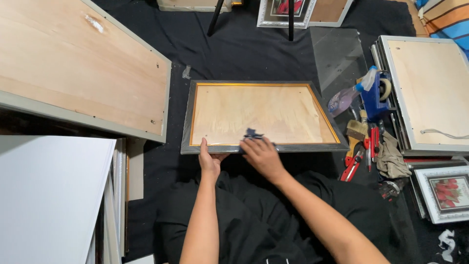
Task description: Wiping down a plastic-wrapped picture frame with a cloth to clean the surface.
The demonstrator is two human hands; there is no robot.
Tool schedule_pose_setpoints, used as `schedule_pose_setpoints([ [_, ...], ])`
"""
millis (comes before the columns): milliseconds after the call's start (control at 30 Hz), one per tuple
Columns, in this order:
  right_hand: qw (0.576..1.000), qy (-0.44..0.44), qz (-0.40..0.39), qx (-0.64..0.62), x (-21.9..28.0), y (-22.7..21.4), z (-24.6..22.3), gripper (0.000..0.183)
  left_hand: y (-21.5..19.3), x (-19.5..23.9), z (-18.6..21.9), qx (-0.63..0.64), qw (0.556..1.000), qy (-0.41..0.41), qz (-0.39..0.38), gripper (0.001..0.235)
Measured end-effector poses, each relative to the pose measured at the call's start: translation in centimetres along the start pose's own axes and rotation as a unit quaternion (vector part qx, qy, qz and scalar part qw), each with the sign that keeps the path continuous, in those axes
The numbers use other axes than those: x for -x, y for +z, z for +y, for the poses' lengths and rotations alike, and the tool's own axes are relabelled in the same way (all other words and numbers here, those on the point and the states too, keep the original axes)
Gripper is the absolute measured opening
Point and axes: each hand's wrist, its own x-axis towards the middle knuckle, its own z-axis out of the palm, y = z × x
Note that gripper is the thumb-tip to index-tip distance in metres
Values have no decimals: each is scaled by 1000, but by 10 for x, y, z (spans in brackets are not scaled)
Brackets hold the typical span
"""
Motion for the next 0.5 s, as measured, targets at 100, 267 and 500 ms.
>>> schedule_pose_setpoints([
  [100, 996, 30, -12, 79, 49, -39, 67, 53, -1, 2, 2, -3, 1000, 14, -2, 74],
  [267, 991, 111, -7, 71, 87, -48, 106, 42, 1, 4, 5, -3, 1000, 16, -4, 74],
  [500, 989, 141, 30, -40, 1, 13, -12, 46, -14, -9, 0, 15, 1000, 12, 4, 68],
])
